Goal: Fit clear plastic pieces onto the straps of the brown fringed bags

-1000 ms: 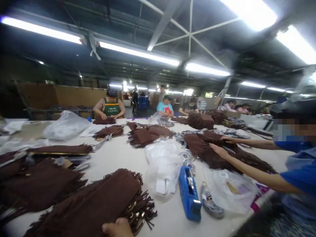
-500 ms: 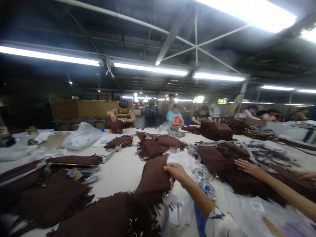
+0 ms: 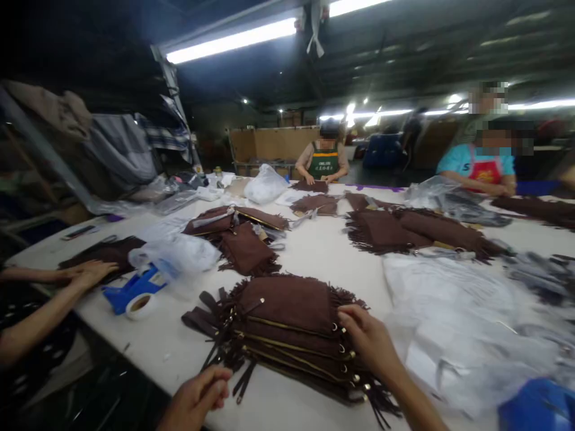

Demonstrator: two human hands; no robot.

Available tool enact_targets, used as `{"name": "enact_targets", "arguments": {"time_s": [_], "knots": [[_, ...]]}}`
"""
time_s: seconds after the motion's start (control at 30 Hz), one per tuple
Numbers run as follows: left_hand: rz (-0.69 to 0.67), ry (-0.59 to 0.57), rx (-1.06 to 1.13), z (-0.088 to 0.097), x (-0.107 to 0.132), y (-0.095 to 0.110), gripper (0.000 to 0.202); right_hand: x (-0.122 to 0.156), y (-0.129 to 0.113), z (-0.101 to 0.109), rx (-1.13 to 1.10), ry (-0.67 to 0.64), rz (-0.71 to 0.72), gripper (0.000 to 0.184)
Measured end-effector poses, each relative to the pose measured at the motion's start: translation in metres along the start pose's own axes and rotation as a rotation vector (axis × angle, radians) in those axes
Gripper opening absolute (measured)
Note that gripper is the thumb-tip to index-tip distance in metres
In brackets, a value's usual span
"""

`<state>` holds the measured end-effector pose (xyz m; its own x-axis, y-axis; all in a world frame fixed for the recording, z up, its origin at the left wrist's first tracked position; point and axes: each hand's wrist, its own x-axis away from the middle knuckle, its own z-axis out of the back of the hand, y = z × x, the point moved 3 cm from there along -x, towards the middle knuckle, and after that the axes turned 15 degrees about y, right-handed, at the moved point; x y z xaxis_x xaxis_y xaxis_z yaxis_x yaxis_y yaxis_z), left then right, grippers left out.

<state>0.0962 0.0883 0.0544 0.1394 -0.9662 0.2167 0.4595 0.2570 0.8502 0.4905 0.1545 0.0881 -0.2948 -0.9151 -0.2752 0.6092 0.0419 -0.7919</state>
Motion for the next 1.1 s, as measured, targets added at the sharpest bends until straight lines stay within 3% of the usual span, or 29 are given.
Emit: {"name": "enact_targets", "arguments": {"time_s": [0.07, 0.17, 0.23, 0.33, 0.4, 0.5, 0.63, 0.87, 0.97, 1.1], "knots": [[-0.219, 0.126, -0.057, 0.005, -0.024, 0.012, 0.029, 0.018, -0.031, -0.057, 0.078, -0.078, 0.237, 0.025], [-0.500, 0.338, -0.210, 0.009, -0.049, 0.035, 0.030, 0.026, -0.065, -0.109, 0.323, -0.124, 0.520, 0.031], [-0.689, 0.387, -0.295, 0.005, -0.058, 0.051, 0.033, 0.024, -0.073, -0.125, 0.447, -0.169, 0.626, 0.042], [-0.935, 0.300, -0.461, -0.012, -0.064, 0.068, 0.041, 0.022, -0.070, -0.131, 0.486, -0.241, 0.710, 0.054], [-1.002, 0.243, -0.560, -0.020, -0.068, 0.072, 0.043, 0.023, -0.064, -0.131, 0.535, -0.267, 0.762, 0.058], [-0.949, 0.301, -0.645, -0.017, -0.073, 0.068, 0.039, 0.027, -0.059, -0.133, 0.661, -0.240, 0.799, 0.058], [-0.789, 0.371, -0.707, -0.001, -0.066, 0.044, 0.025, 0.030, -0.064, -0.140, 0.760, -0.182, 0.844, 0.050], [-0.448, 0.204, -0.726, 0.031, -0.028, -0.014, 0.025, 0.020, -0.074, -0.133, 0.732, -0.133, 0.838, 0.029], [-0.473, 0.280, -0.656, 0.049, -0.020, -0.011, 0.028, 0.021, -0.078, -0.121, 0.665, -0.068, 0.847, 0.031], [-0.626, 0.500, -0.474, 0.060, -0.021, 0.021, 0.027, 0.041, -0.074, -0.096, 0.519, 0.005, 0.872, 0.035]]}}
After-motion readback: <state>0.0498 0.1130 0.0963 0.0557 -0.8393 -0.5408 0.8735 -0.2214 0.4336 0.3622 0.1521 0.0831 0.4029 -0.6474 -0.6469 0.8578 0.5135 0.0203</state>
